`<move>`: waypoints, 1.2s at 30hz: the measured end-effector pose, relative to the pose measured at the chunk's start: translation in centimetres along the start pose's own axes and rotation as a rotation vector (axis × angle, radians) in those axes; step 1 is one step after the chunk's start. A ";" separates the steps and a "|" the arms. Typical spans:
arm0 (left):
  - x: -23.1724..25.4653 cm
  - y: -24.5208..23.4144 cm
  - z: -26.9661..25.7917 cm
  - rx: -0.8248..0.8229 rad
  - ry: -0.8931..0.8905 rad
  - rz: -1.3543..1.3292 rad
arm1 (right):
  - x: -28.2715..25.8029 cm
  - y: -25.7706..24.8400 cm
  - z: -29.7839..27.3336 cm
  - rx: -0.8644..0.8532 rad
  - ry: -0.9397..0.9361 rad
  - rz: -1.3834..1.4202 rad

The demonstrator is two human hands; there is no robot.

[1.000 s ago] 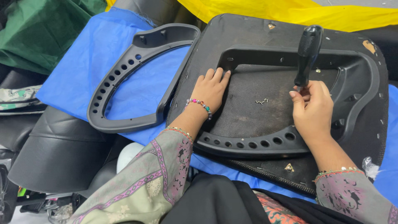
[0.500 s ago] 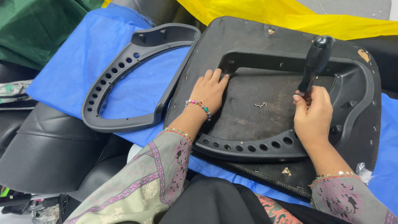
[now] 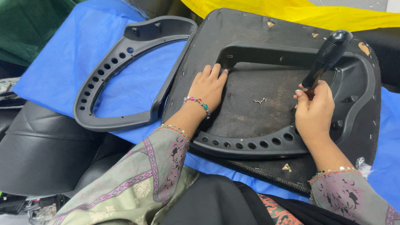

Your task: The person uses a screwdriver to fasten screws into a black plastic chair frame, securing the frame to a fabric seat base. The person repeatedly positions and tightens screws along the frame edge.

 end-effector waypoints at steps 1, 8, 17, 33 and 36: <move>0.0 0.1 0.0 -0.016 -0.007 0.004 | 0.0 0.0 0.0 -0.006 0.000 -0.004; 0.0 0.2 0.2 -0.056 -0.016 0.011 | 0.3 0.0 0.1 0.012 0.024 0.031; -0.1 -0.3 0.3 -0.042 -0.032 -0.027 | 0.0 -0.3 0.1 0.077 0.031 0.057; 0.3 -1.0 0.3 -0.051 -0.022 -0.024 | -0.8 -0.1 0.2 0.034 0.074 0.124; 0.2 -0.5 0.3 -0.136 -0.033 0.011 | -1.0 0.2 0.1 0.014 0.087 0.150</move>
Point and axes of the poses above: each hand's wrist, its own z-axis towards the middle knuckle, its own y-axis out of the palm, x = y × z, the point moved 5 cm from there along z, towards the middle knuckle, and after that the axes turned 2 degrees about -y, right-handed, at the moved point
